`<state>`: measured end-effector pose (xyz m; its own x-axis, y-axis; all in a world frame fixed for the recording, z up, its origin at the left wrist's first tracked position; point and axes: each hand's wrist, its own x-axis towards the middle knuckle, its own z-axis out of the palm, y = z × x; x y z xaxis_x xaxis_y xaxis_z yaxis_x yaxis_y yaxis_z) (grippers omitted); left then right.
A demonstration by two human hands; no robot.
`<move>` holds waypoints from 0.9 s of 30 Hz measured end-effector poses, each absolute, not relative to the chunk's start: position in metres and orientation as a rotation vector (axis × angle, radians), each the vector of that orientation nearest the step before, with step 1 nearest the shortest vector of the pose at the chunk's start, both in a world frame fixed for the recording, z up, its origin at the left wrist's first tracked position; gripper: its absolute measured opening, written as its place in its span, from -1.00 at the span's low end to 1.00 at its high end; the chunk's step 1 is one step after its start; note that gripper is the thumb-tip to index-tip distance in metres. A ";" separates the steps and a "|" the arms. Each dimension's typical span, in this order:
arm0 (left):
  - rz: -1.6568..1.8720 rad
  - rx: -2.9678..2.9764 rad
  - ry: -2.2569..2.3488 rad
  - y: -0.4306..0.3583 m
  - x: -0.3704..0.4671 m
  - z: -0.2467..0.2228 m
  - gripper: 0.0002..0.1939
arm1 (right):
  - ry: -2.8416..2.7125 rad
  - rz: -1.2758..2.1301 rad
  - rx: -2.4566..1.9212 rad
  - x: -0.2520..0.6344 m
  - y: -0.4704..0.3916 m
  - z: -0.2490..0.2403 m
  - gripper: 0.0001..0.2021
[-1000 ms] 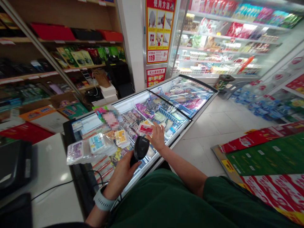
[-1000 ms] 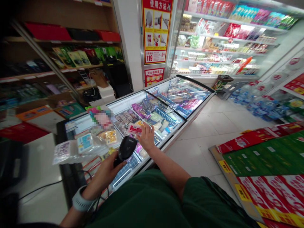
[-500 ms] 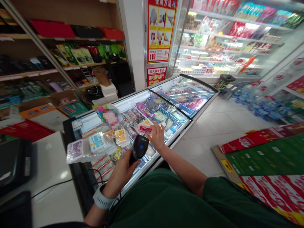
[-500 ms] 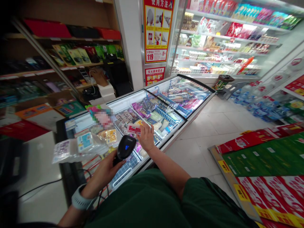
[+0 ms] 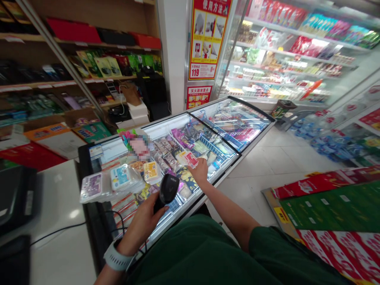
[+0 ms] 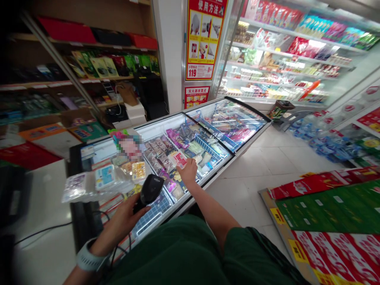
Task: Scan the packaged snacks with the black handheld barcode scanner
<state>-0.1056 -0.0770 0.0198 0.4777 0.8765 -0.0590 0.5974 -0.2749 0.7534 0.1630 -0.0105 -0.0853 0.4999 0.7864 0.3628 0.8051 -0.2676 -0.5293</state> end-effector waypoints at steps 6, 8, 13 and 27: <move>0.477 1.935 1.332 -0.075 -0.127 0.007 -0.52 | -1.259 0.112 -2.273 0.168 0.035 -0.095 -0.46; 0.484 1.912 1.339 -0.076 -0.133 0.004 -0.50 | -1.270 0.146 -2.302 0.163 0.047 -0.097 -0.44; 0.512 1.881 1.372 -0.081 -0.142 0.007 -0.51 | -1.288 0.203 -2.341 0.152 0.065 -0.104 -0.41; 0.584 1.808 1.452 -0.099 -0.156 -0.009 -0.49 | -1.537 0.480 -2.055 0.088 0.044 -0.074 -0.60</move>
